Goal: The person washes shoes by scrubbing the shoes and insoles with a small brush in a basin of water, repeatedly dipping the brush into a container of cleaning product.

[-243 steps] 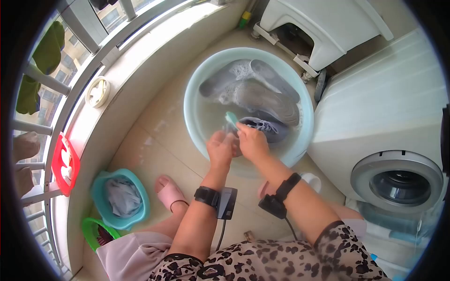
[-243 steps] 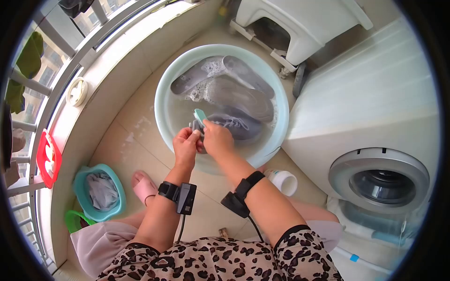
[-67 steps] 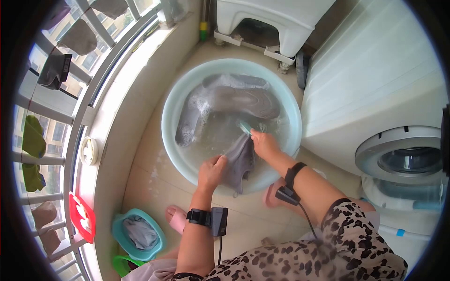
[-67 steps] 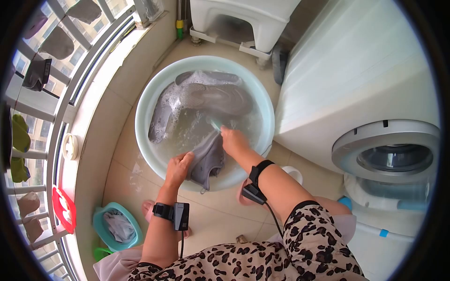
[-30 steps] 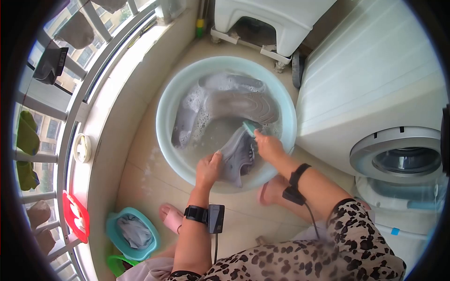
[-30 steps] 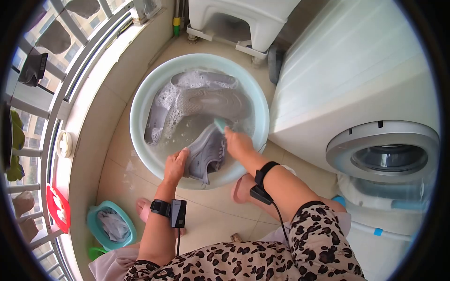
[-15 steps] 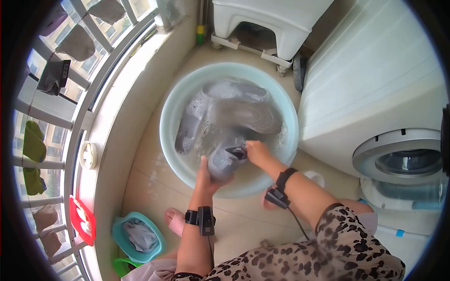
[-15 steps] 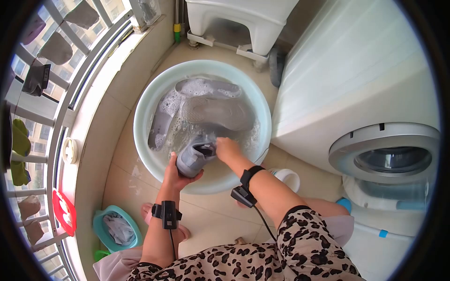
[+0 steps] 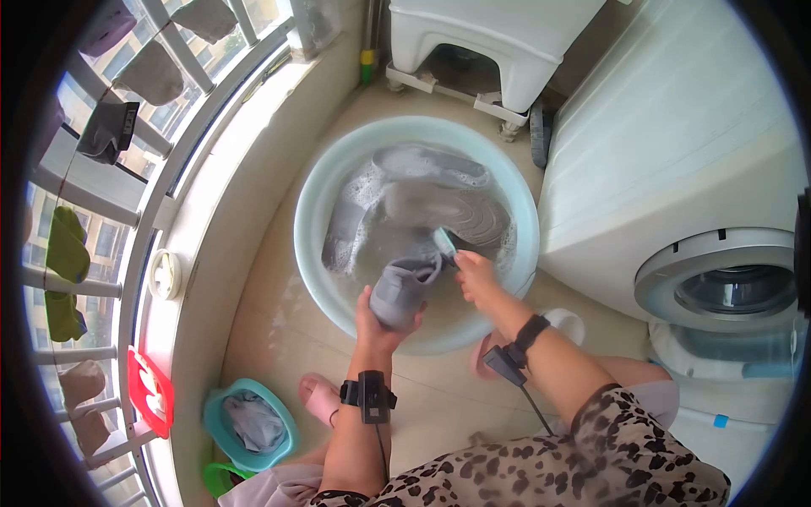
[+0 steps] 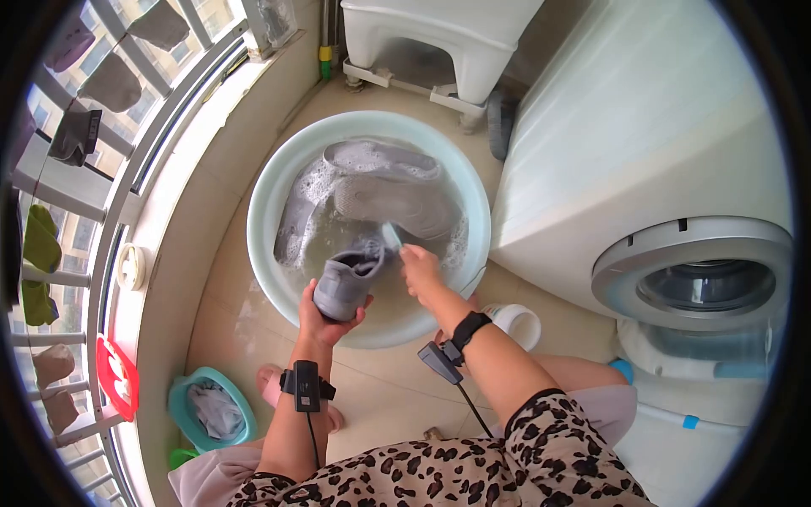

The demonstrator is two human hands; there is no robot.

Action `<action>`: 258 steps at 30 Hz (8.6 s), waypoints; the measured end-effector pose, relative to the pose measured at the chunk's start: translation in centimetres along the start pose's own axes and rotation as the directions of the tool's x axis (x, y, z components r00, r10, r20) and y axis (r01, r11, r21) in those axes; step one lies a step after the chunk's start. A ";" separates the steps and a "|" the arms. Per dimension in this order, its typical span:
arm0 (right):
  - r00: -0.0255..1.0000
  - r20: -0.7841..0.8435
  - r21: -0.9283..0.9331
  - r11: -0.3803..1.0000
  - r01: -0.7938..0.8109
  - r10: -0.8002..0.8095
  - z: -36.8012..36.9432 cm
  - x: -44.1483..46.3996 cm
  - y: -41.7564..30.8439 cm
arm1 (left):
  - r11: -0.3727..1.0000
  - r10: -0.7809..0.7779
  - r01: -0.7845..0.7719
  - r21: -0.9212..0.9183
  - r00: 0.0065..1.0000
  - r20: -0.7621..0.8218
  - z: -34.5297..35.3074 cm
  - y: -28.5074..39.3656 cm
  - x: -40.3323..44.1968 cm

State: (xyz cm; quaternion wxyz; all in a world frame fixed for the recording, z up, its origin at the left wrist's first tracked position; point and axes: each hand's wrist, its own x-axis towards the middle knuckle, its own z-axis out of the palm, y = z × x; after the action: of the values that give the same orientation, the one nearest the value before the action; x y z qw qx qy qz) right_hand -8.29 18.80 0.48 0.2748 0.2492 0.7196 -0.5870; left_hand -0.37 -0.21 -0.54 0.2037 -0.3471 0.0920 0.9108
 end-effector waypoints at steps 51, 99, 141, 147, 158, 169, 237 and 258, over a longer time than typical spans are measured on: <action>0.825 0.011 -0.554 0.683 0.475 -0.565 0.6 -1.5 -0.4 | 0.843 0.537 -0.532 -0.080 0.841 0.065 4.6 2.4 -6.4; 0.863 -0.043 -0.346 0.818 0.459 -0.503 1.0 -2.6 -5.1 | 0.862 0.444 -0.402 -0.308 0.893 0.077 2.9 1.5 0.3; 0.678 0.388 -0.726 0.245 0.642 -0.624 1.5 -3.2 1.1 | -0.036 0.849 -0.016 0.999 0.526 0.039 1.1 7.7 5.6; 0.761 0.040 -0.603 0.591 0.535 -0.647 1.1 0.8 3.8 | 0.760 0.362 -0.242 0.603 0.929 -0.084 0.9 4.3 1.8; 0.957 0.288 0.375 0.924 -0.070 -0.044 2.4 -12.6 0.0 | 0.969 0.222 -0.231 0.092 0.970 0.096 2.5 -4.3 -6.3; 0.944 0.249 -0.061 0.970 0.237 -0.215 -3.1 -23.6 -3.4 | 0.859 0.504 -0.501 -0.106 0.790 0.348 3.3 -2.8 -11.8; 0.948 0.193 -0.506 0.854 -0.126 0.254 -31.7 -14.7 8.8 | 0.813 0.524 -0.557 0.171 0.827 0.204 0.4 -1.0 -13.2; 0.707 0.456 -0.376 0.603 0.703 -0.541 -10.0 -30.0 -13.0 | 0.939 0.342 -0.323 -0.120 0.826 0.449 9.1 -3.3 -15.6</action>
State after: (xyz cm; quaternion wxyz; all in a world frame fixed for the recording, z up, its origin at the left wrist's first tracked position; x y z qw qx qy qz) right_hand 3.56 25.08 31.92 0.2113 -0.1961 0.8418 -0.4563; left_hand 6.20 0.81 16.52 0.0513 -0.1026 0.0821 0.9900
